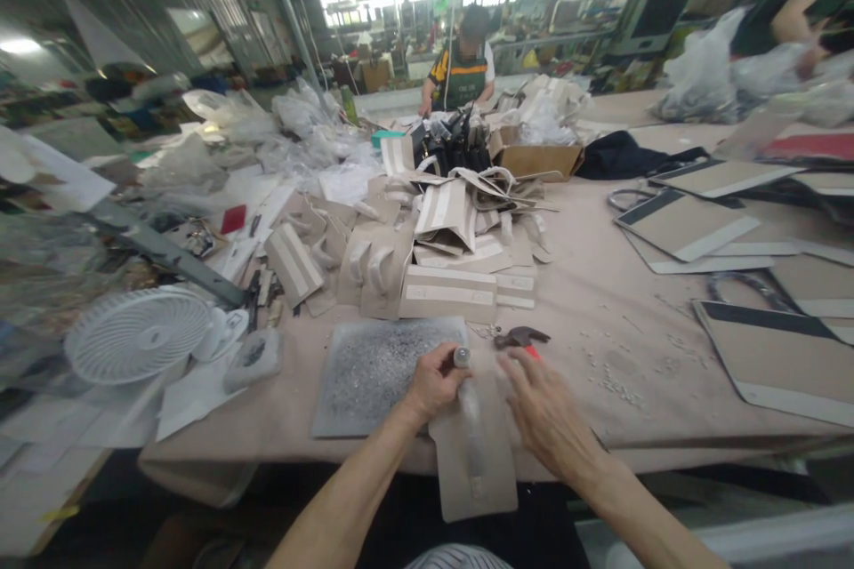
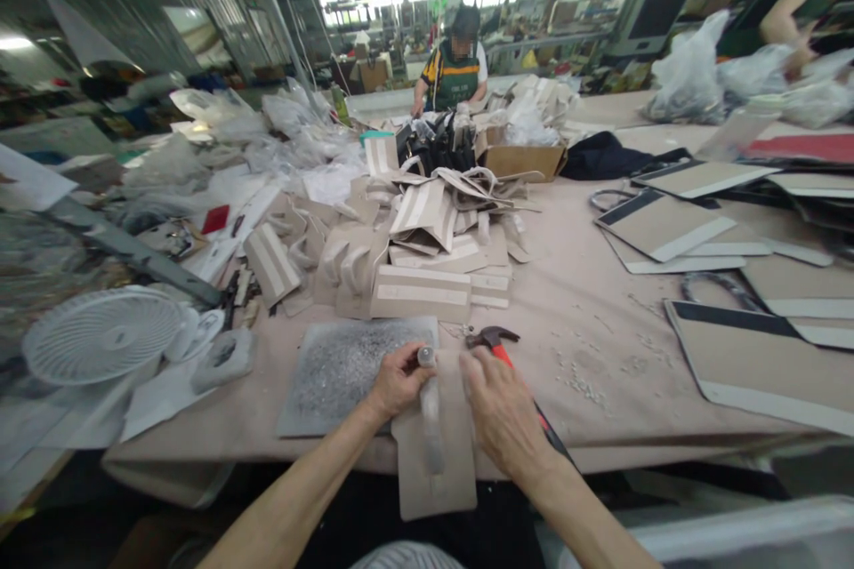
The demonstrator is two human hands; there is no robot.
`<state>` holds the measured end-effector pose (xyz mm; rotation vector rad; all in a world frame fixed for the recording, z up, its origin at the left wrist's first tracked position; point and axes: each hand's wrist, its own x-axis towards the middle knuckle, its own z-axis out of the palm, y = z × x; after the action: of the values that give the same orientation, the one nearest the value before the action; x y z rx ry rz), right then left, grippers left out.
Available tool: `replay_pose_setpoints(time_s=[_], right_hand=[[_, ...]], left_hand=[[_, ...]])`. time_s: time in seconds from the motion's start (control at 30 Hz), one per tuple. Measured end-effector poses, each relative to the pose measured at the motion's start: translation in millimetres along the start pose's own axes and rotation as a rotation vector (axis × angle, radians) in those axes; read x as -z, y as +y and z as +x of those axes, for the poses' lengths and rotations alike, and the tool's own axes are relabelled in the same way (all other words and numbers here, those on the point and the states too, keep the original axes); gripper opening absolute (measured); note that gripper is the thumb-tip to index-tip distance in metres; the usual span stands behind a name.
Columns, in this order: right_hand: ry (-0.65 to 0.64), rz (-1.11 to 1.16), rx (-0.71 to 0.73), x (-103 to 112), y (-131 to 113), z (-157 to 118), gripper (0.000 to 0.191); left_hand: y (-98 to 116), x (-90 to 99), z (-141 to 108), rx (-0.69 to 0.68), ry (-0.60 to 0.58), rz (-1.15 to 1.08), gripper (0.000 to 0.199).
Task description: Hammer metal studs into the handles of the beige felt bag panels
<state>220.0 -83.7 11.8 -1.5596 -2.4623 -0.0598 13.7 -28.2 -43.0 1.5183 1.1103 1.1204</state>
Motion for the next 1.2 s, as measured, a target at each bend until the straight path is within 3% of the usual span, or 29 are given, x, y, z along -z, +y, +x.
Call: replay_pose_setpoints(time_s=[0.1, 0.17, 0.27, 0.33, 0.43, 0.53, 0.7, 0.83, 1.0, 1.13, 1.2], right_hand=[[-0.139, 0.075, 0.388, 6.1, -34.8, 7.8, 0.044], [-0.209, 0.052, 0.447, 6.5, -49.3, 13.2, 0.032], [-0.15, -0.052, 0.219, 9.6, -55.8, 22.4, 0.016], [-0.113, -0.08, 0.022, 16.4, -54.7, 28.7, 0.01], [-0.152, 0.024, -0.225, 25.0, -56.0, 35.0, 0.025], [-0.251, 0.163, -0.42, 19.2, -66.6, 33.1, 0.043], [-0.386, 0.26, -0.414, -5.6, -92.6, 15.8, 0.046], [-0.355, 0.267, -0.439, -11.2, -102.0, 4.8, 0.052], [-0.16, 0.36, -0.423, -7.8, -77.7, 4.9, 0.048], [0.033, 0.067, -0.467, -4.1, -23.8, 7.0, 0.041], [0.012, -0.108, -0.515, -3.9, 4.4, 4.3, 0.038]], left_hand=[[0.3, -3.3, 5.0, 0.086, 0.074, -0.116, 0.022], [7.9, -0.3, 10.4, 0.178, 0.2, -0.266, 0.025], [33.0, 16.2, 16.1, 0.208, 0.45, -0.474, 0.029], [53.3, 31.2, 15.8, 0.122, 0.511, -0.487, 0.03], [73.6, 45.8, 11.0, 0.032, 0.416, -0.394, 0.03], [70.7, 41.5, 7.8, 0.066, 0.318, -0.346, 0.029], [33.3, 18.3, 12.2, 0.148, 0.224, -0.328, 0.028], [10.9, 12.5, 15.2, 0.131, 0.161, -0.252, 0.024], [4.2, 15.9, 14.3, 0.171, 0.141, -0.246, 0.028], [4.8, 17.4, 12.7, 0.159, 0.109, -0.233, 0.028], [4.8, 17.2, 12.4, 0.148, 0.096, -0.204, 0.025]])
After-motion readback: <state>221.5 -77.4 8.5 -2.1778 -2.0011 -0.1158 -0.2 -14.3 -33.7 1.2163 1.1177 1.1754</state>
